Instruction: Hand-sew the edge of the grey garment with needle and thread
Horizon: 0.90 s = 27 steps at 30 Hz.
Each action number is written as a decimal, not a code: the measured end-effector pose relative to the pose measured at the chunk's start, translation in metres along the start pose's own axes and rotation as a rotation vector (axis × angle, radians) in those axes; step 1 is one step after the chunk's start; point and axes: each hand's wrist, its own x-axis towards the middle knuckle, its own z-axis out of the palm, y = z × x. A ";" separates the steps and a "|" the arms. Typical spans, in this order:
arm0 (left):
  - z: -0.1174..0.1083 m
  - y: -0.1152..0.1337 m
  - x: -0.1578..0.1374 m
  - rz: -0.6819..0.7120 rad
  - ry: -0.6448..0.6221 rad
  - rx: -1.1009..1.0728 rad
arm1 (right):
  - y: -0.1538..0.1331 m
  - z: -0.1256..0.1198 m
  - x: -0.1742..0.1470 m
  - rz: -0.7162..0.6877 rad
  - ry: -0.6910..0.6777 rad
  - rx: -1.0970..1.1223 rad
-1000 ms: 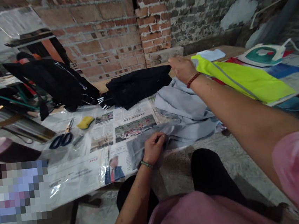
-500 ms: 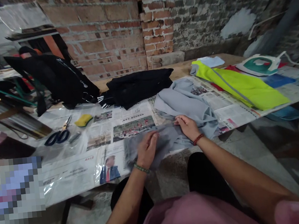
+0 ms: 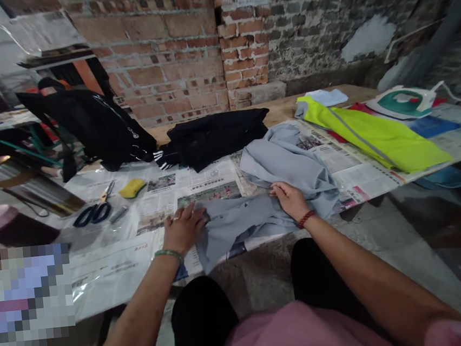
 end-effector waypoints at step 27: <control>0.008 0.123 -0.007 0.241 0.418 -0.455 | -0.005 -0.006 -0.003 -0.124 0.065 0.097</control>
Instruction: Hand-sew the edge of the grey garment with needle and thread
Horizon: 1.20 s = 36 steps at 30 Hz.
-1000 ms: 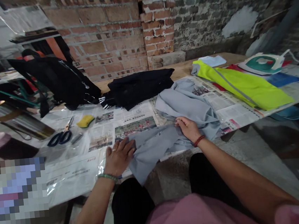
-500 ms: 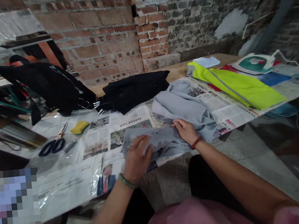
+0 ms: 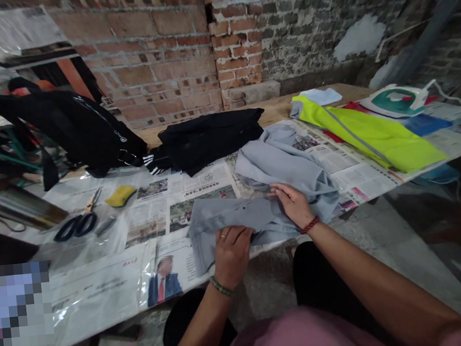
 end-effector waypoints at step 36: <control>-0.006 0.004 0.001 -0.030 0.068 -0.060 | -0.062 -0.016 0.008 -0.766 -0.658 -0.755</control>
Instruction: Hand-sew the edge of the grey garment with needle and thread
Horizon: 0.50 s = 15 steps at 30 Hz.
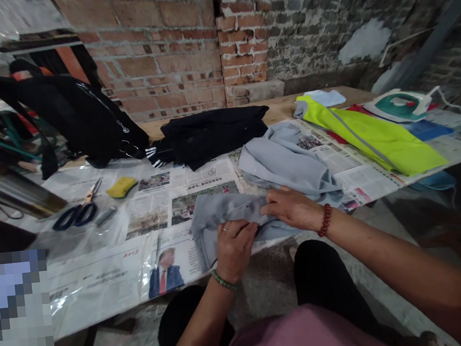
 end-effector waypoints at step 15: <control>-0.002 0.002 0.006 0.013 -0.052 0.019 | 0.000 -0.006 0.008 -0.008 -0.115 -0.023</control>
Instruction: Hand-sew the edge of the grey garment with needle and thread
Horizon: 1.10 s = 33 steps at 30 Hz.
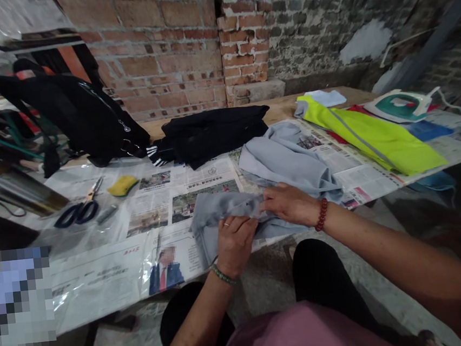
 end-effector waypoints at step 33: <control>0.015 -0.007 0.005 -0.334 0.026 -0.462 | -0.015 0.013 0.006 0.132 0.160 0.429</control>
